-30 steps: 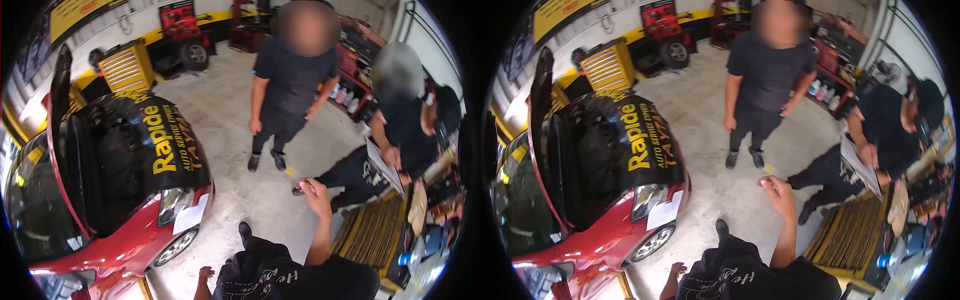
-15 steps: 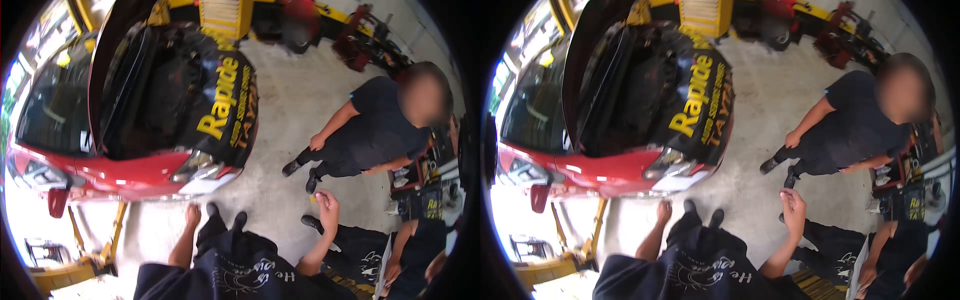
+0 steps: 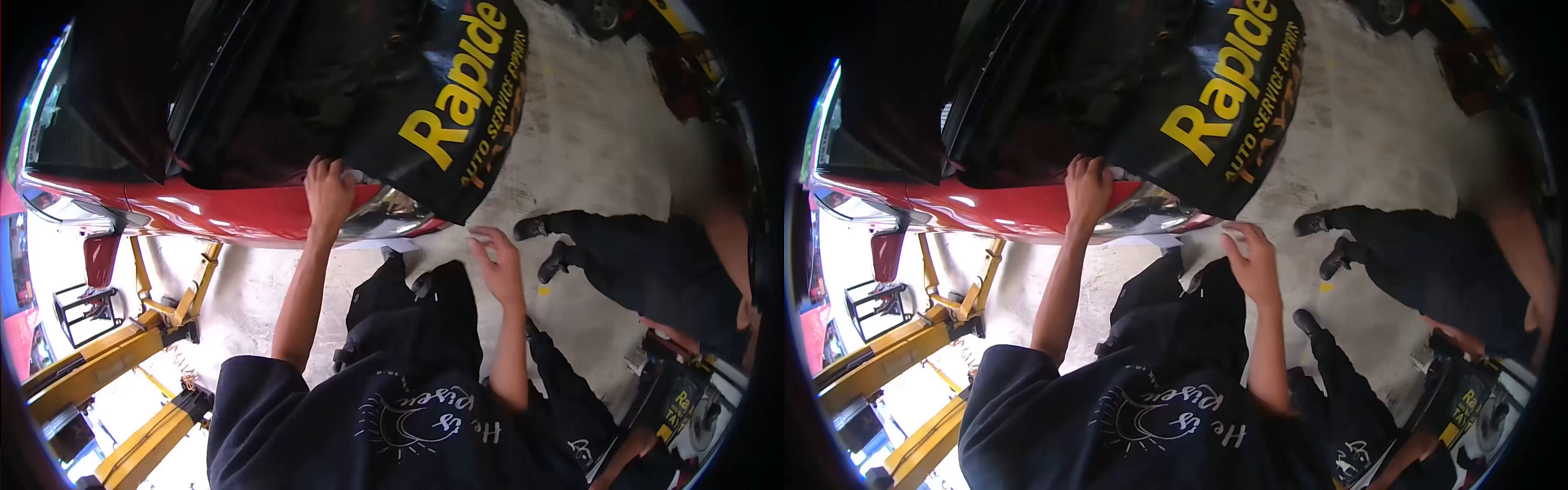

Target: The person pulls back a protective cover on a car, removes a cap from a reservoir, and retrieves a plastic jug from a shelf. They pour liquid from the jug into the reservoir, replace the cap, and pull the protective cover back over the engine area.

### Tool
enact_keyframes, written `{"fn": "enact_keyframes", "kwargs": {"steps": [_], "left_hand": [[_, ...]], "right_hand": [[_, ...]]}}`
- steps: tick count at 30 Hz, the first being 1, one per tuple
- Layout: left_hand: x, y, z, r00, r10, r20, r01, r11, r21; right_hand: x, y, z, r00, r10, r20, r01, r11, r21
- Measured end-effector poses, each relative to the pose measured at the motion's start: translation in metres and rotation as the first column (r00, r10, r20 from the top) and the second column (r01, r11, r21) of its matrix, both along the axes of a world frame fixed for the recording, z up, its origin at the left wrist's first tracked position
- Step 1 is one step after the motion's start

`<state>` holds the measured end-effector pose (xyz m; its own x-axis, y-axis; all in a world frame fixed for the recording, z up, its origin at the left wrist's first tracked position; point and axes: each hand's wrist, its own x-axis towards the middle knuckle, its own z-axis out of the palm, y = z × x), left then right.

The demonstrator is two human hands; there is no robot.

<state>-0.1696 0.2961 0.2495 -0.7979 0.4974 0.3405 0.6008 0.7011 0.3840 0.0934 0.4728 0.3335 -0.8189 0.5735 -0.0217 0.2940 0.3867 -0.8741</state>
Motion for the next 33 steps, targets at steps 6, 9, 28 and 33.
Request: {"fn": "enact_keyframes", "kwargs": {"steps": [6, 9, 28, 33], "left_hand": [[-0.067, 0.046, -0.034, 0.929, 0.202, 0.310, -0.076, 0.923, -0.376], [-0.084, 0.046, -0.032, 0.862, 0.271, 0.428, -0.155, 0.945, -0.287], [-0.004, 0.152, 0.021, 0.724, -0.514, 0.459, 0.423, 0.857, 0.293], [-0.092, 0.148, 0.000, 0.944, -0.213, 0.253, 0.254, 0.956, -0.143]], "right_hand": [[-0.133, 0.033, -0.067, 0.989, 0.093, -0.118, -0.045, 0.934, 0.353], [-0.173, 0.052, -0.101, 0.985, 0.120, -0.121, -0.085, 0.961, 0.265], [-0.179, 0.103, -0.116, 0.911, -0.411, 0.034, 0.406, 0.876, -0.260], [-0.187, 0.100, -0.131, 0.958, -0.264, -0.109, 0.283, 0.815, 0.506]]}}
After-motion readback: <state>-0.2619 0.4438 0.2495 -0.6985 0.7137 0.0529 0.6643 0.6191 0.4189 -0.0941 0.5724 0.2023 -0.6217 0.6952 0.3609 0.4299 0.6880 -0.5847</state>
